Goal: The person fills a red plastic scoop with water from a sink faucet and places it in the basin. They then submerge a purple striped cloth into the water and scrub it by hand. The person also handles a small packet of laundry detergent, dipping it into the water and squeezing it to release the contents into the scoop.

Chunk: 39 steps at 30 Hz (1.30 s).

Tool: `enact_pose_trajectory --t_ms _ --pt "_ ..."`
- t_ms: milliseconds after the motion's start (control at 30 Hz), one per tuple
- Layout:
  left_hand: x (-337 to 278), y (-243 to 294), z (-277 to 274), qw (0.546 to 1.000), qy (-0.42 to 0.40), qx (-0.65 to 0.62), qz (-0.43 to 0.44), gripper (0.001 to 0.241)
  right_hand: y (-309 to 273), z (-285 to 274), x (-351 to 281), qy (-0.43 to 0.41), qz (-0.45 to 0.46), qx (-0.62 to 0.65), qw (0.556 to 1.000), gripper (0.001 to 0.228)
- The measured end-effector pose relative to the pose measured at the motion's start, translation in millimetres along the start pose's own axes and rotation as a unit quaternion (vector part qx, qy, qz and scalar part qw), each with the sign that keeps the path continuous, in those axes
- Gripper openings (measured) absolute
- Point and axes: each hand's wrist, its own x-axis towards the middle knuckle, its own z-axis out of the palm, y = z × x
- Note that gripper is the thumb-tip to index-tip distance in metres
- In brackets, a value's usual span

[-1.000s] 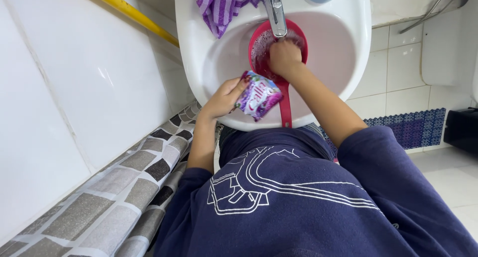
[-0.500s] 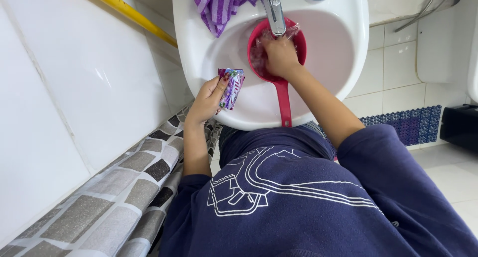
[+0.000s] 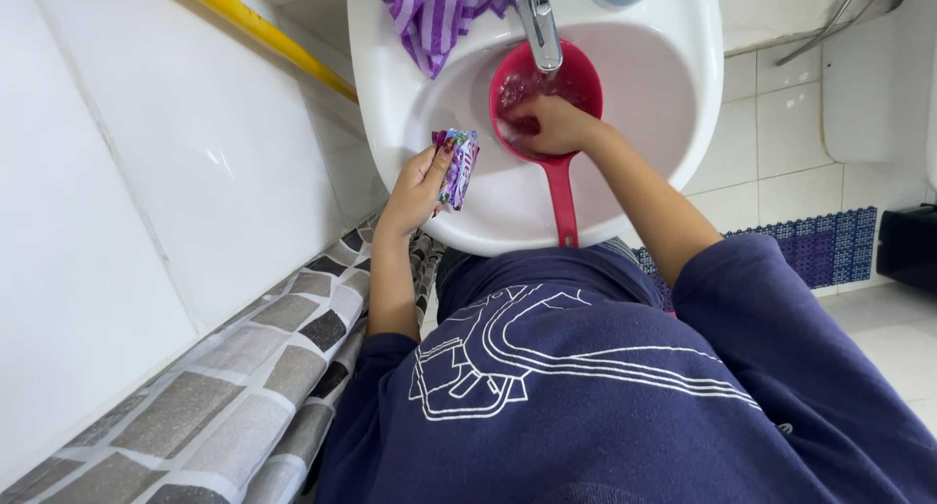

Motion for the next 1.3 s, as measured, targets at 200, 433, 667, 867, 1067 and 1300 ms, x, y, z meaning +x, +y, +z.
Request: enact_pose_trajectory --t_ms 200,433,667,867,1067,1300 --pt "0.6 3.7 2.5 1.000 -0.001 0.011 -0.008 0.041 -0.4 0.4 0.6 -0.007 -0.011 0.091 0.996 0.050" --pt "5.0 9.9 8.0 1.000 -0.007 0.024 -0.011 0.041 12.2 10.4 4.7 -0.025 0.036 0.010 0.999 0.046" --pt "8.1 3.9 10.6 1.000 -0.014 0.018 0.011 0.041 7.5 5.0 5.7 0.027 0.131 -0.029 0.991 0.048" --pt "5.9 1.1 6.5 0.999 -0.002 0.039 0.009 0.041 31.4 20.0 18.5 0.039 0.106 -0.082 0.990 0.039" --pt "5.1 2.6 7.4 0.999 -0.004 0.038 0.008 0.041 27.0 16.3 17.0 0.006 0.108 -0.073 0.991 0.033" --pt "11.0 -5.6 11.9 0.999 -0.013 0.035 0.022 0.041 12.1 8.1 11.7 -0.023 0.127 0.040 0.991 0.030"
